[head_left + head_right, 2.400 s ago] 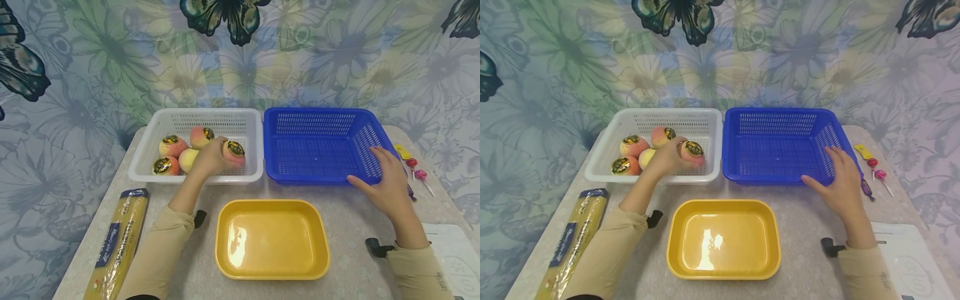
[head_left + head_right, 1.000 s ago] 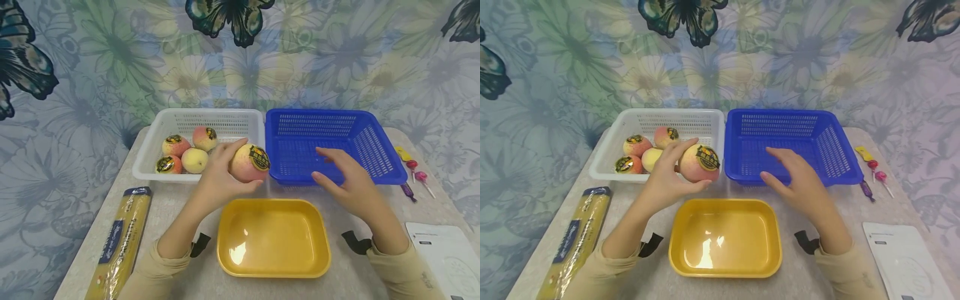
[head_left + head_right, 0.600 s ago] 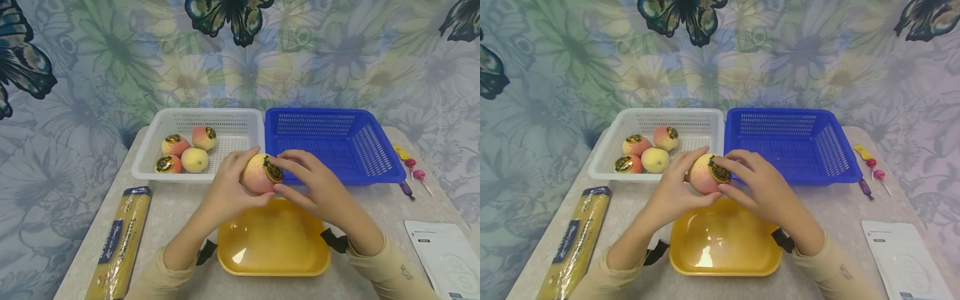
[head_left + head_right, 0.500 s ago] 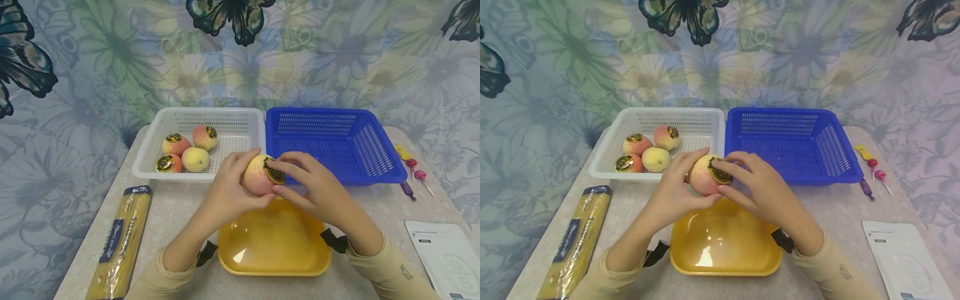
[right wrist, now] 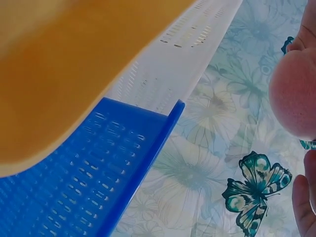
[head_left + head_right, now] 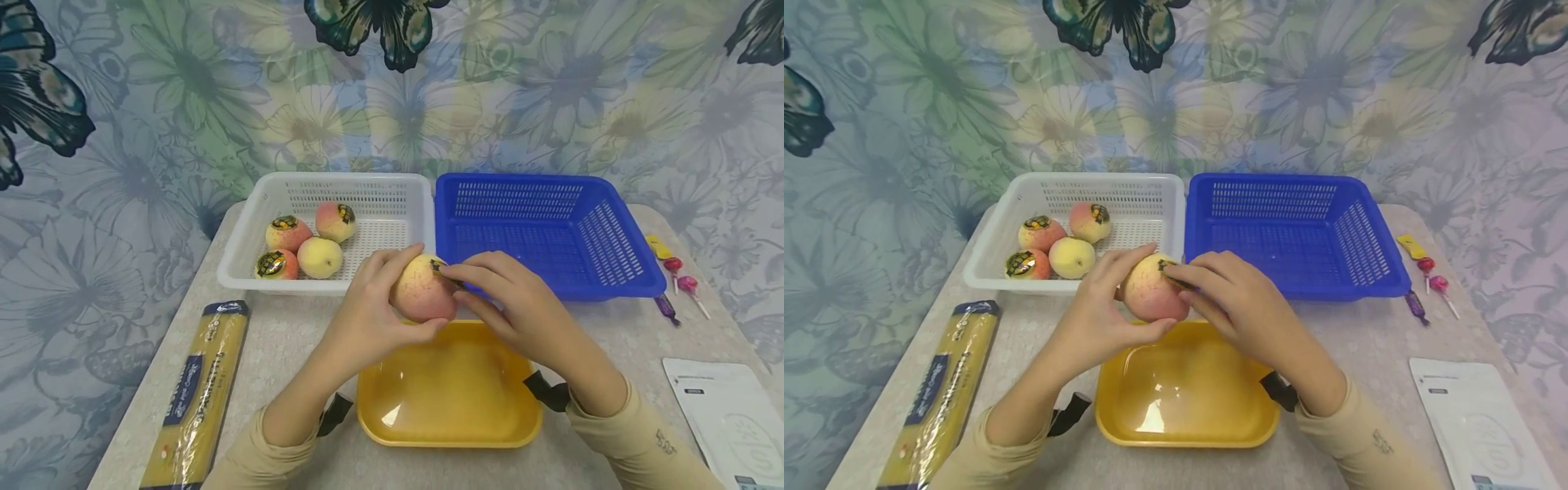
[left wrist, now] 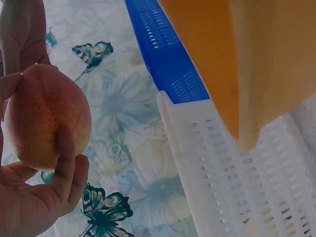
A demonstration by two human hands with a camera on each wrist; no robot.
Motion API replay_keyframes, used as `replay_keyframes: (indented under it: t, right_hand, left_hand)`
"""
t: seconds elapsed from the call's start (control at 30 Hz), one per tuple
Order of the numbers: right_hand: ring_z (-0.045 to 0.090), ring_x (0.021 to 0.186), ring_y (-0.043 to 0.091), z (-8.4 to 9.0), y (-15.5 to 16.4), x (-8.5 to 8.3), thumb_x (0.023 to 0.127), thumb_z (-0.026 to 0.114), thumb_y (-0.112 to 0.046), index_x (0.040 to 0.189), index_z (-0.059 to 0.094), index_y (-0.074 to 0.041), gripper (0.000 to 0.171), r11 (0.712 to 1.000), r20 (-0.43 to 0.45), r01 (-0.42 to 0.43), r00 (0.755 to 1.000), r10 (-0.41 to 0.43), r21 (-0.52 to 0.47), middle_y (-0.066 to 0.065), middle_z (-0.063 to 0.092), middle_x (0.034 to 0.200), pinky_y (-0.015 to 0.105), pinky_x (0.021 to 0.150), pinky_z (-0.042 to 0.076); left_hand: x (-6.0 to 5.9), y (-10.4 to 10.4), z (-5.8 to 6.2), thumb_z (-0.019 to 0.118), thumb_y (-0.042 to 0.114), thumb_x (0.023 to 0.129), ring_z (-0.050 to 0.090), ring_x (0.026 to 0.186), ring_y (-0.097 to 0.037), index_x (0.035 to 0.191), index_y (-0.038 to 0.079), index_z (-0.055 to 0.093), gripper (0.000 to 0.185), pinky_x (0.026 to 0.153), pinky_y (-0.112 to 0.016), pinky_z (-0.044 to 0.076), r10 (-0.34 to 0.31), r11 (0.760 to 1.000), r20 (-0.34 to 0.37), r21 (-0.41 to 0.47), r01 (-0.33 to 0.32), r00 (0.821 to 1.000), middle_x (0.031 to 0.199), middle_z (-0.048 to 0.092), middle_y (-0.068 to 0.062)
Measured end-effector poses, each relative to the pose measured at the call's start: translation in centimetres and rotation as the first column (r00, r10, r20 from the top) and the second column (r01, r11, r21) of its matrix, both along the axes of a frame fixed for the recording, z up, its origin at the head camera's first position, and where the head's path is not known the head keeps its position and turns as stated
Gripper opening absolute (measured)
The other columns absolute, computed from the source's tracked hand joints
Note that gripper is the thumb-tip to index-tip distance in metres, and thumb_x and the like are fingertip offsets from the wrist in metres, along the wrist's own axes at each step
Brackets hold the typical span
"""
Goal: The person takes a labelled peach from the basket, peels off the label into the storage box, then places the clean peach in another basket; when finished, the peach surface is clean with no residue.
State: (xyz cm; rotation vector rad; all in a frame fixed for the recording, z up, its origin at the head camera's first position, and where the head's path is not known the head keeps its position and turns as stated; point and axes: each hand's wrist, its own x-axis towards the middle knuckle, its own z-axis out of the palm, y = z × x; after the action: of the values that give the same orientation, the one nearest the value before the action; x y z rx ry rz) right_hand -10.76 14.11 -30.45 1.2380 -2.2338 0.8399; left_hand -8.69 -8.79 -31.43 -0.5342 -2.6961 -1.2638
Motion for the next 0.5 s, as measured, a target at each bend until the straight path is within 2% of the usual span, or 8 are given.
replay_keyframes:
  t: [0.17, 0.27, 0.4, 0.5]
  right_hand:
    - [0.063, 0.085, 0.012, 0.3, 0.1, -0.2, 0.103, 0.055, -0.026, 0.115, 0.07, -0.007, 0.027, 0.996, -0.075, 0.028, 0.997, -0.035, -0.083, 0.002, 0.072, 0.1, 0.017, 0.074, 0.049]
    - [0.062, 0.08, 0.011, 0.3, 0.4, -0.2, 0.104, 0.052, -0.029, 0.115, 0.07, -0.007, 0.031, 0.993, -0.087, 0.064, 0.993, -0.073, -0.103, 0.002, 0.073, 0.096, 0.018, 0.07, 0.05]
    - [0.058, 0.074, 0.008, 0.2, 1.1, 0.0, 0.101, 0.056, -0.024, 0.117, 0.071, -0.009, 0.026, 0.99, -0.064, 0.108, 0.991, -0.115, -0.096, 0.0, 0.07, 0.09, 0.015, 0.066, 0.047]
    - [0.056, 0.073, 0.006, -0.1, 1.6, 0.2, 0.094, 0.064, -0.012, 0.117, 0.071, -0.01, 0.024, 0.988, -0.016, 0.118, 0.993, -0.12, -0.099, -0.001, 0.069, 0.088, 0.012, 0.067, 0.047]
  left_hand:
    - [0.0, -0.1, -0.1, 0.087, 0.044, 0.07, 0.05, 0.12, -0.017, 0.147, 0.03, 0.046, 0.089, 0.092, -0.04, 0.056, -0.007, 1.0, 0.03, 0.003, 0.007, 1.0, 0.132, 0.05, 0.0]
    - [0.0, -0.1, 0.0, 0.088, 0.043, 0.069, 0.05, 0.12, -0.018, 0.146, 0.029, 0.047, 0.089, 0.092, -0.04, 0.056, -0.017, 1.0, 0.03, 0.008, 0.016, 0.999, 0.131, 0.05, 0.001]
    - [0.1, -0.2, -0.1, 0.089, 0.041, 0.068, 0.051, 0.12, -0.016, 0.145, 0.029, 0.048, 0.089, 0.093, -0.039, 0.055, -0.019, 1.0, 0.032, 0.023, 0.018, 0.999, 0.132, 0.051, 0.001]
    - [0.1, -0.4, -0.1, 0.09, 0.039, 0.067, 0.052, 0.119, -0.016, 0.145, 0.029, 0.049, 0.089, 0.095, -0.039, 0.054, -0.012, 0.999, 0.037, 0.038, 0.01, 0.999, 0.133, 0.051, 0.002]
